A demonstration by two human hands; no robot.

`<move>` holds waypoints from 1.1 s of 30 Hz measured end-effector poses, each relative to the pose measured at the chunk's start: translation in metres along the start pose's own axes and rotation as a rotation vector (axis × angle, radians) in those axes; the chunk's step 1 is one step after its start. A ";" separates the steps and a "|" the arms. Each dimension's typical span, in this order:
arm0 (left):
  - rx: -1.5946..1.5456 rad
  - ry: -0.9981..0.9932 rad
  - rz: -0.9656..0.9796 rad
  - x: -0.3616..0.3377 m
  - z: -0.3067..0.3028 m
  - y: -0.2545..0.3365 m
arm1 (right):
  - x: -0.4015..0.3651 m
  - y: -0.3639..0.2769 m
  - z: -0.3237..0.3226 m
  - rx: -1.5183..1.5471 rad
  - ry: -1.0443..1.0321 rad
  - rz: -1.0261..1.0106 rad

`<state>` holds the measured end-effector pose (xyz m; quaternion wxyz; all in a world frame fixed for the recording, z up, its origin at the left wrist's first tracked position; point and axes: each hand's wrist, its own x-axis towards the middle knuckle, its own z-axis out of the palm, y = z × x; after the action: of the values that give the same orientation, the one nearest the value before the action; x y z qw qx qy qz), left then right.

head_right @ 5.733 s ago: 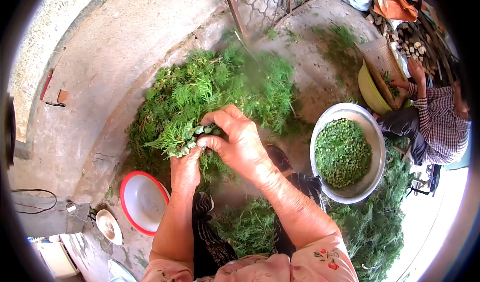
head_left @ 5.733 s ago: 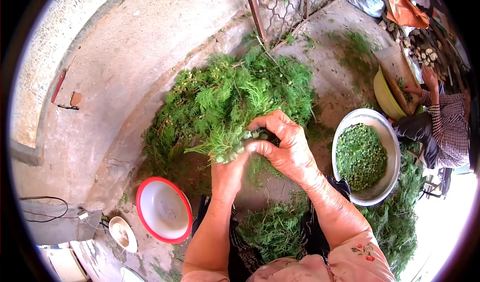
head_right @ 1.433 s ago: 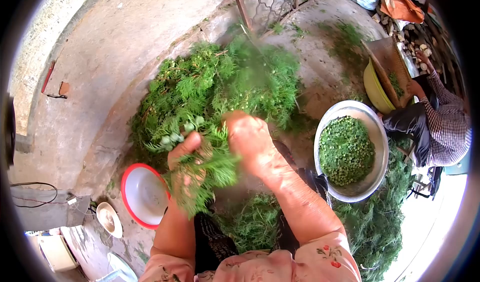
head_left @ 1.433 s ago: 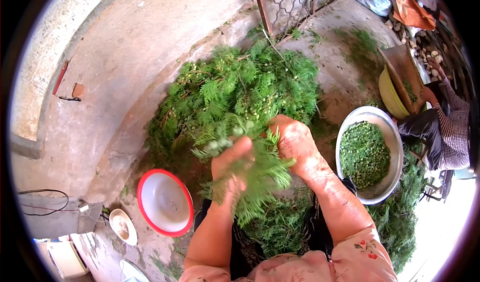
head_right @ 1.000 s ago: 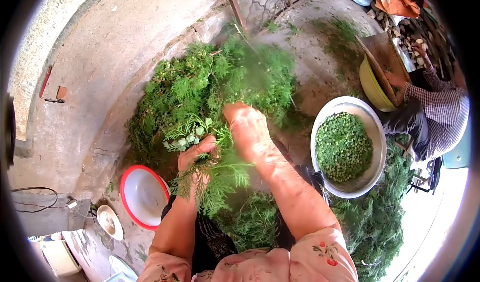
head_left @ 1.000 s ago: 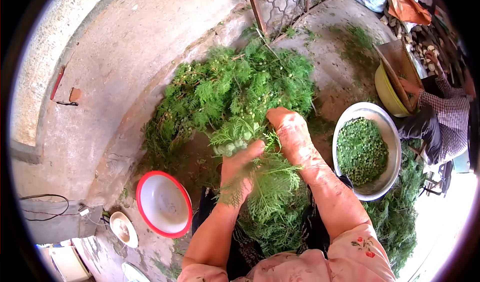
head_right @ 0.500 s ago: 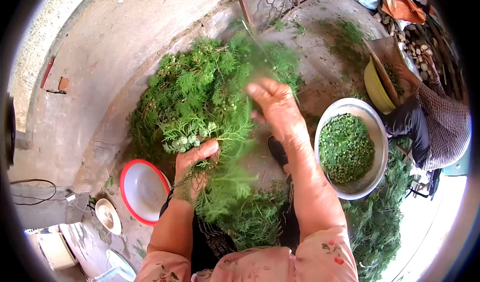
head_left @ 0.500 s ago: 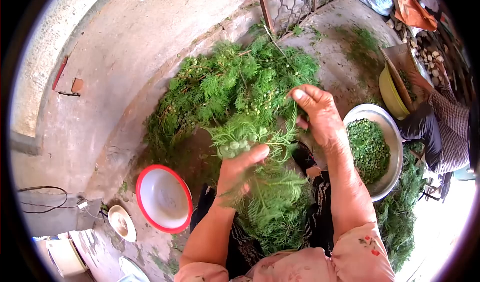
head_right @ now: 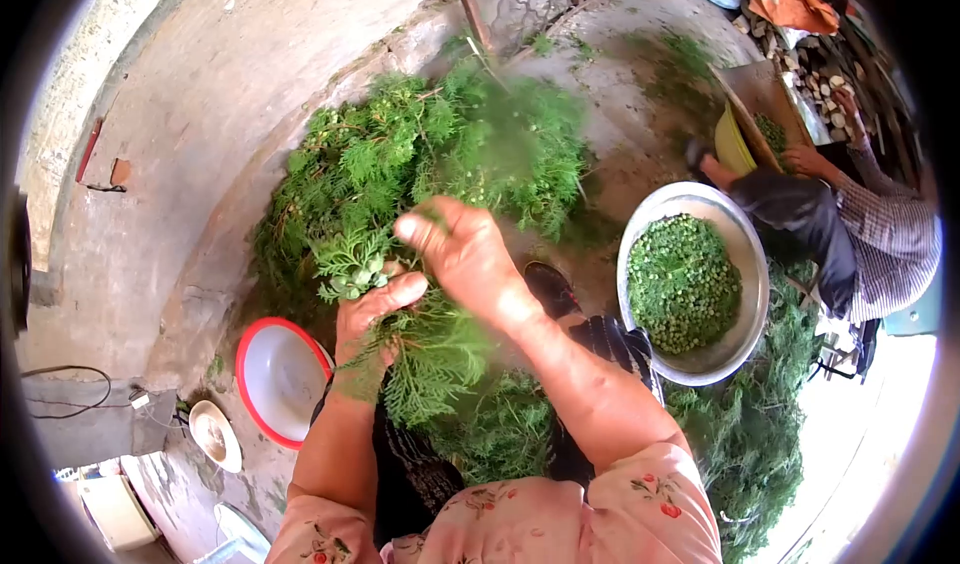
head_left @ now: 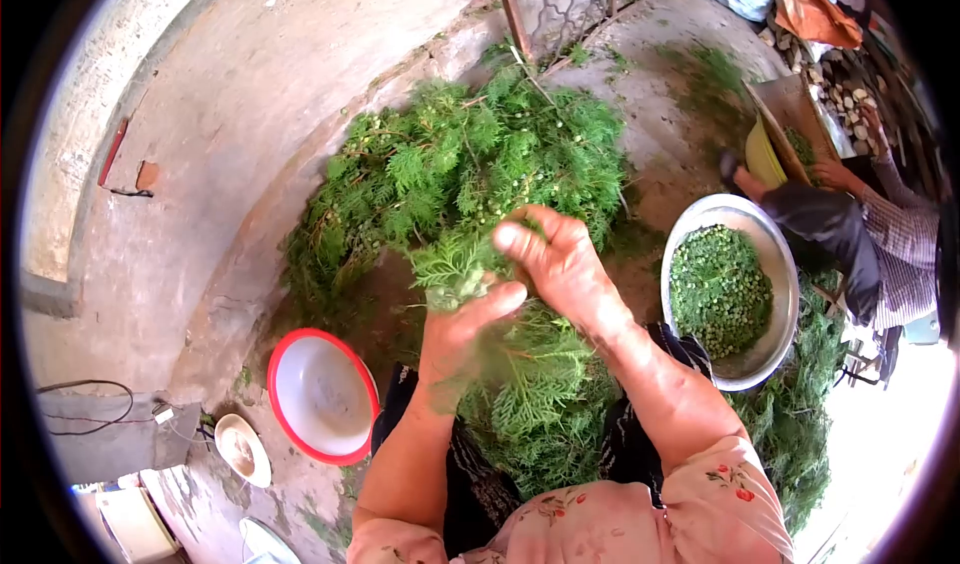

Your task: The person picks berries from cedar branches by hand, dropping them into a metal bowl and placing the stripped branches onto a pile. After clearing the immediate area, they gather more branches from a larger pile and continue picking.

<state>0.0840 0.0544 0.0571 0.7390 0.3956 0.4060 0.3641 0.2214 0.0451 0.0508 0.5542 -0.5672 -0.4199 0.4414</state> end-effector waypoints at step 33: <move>-0.268 0.277 0.110 -0.179 -0.031 -0.056 | -0.249 0.139 -0.250 0.801 0.916 0.005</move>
<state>-0.0041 -0.1143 0.0524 0.7011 0.2616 0.4293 0.5057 0.3971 -0.2644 -0.0804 0.8479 -0.4476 0.0613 0.2773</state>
